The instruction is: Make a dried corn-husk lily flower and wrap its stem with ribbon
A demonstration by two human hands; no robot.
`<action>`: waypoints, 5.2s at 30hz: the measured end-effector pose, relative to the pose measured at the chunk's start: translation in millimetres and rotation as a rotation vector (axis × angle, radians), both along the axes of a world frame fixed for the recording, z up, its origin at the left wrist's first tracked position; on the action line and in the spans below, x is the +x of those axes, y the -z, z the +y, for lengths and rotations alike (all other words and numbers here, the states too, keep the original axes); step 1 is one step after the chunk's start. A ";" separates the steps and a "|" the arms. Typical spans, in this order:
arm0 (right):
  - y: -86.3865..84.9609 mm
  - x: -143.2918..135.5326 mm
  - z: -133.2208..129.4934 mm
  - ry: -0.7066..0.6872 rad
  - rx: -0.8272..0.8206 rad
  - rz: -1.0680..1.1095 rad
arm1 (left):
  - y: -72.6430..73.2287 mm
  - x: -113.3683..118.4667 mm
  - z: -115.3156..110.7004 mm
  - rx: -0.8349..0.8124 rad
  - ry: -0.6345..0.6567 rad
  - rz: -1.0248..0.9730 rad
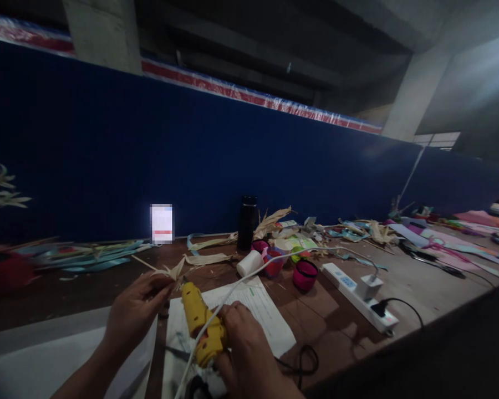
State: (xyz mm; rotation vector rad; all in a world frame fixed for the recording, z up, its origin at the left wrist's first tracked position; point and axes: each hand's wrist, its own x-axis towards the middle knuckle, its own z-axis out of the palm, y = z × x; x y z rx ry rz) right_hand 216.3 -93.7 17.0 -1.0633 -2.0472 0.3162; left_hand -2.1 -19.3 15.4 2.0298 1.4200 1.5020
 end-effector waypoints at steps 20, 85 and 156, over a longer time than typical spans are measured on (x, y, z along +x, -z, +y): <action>7.8 69.0 17.4 0.314 -0.407 -0.471 | -4.1 0.5 3.9 -0.300 -0.054 -0.281; -16.4 -81.9 60.6 0.145 -0.622 0.991 | 5.3 3.9 -10.4 0.549 -0.174 0.427; -49.1 -24.6 67.6 -0.170 -0.636 0.859 | 6.6 0.7 -2.3 0.515 0.237 0.357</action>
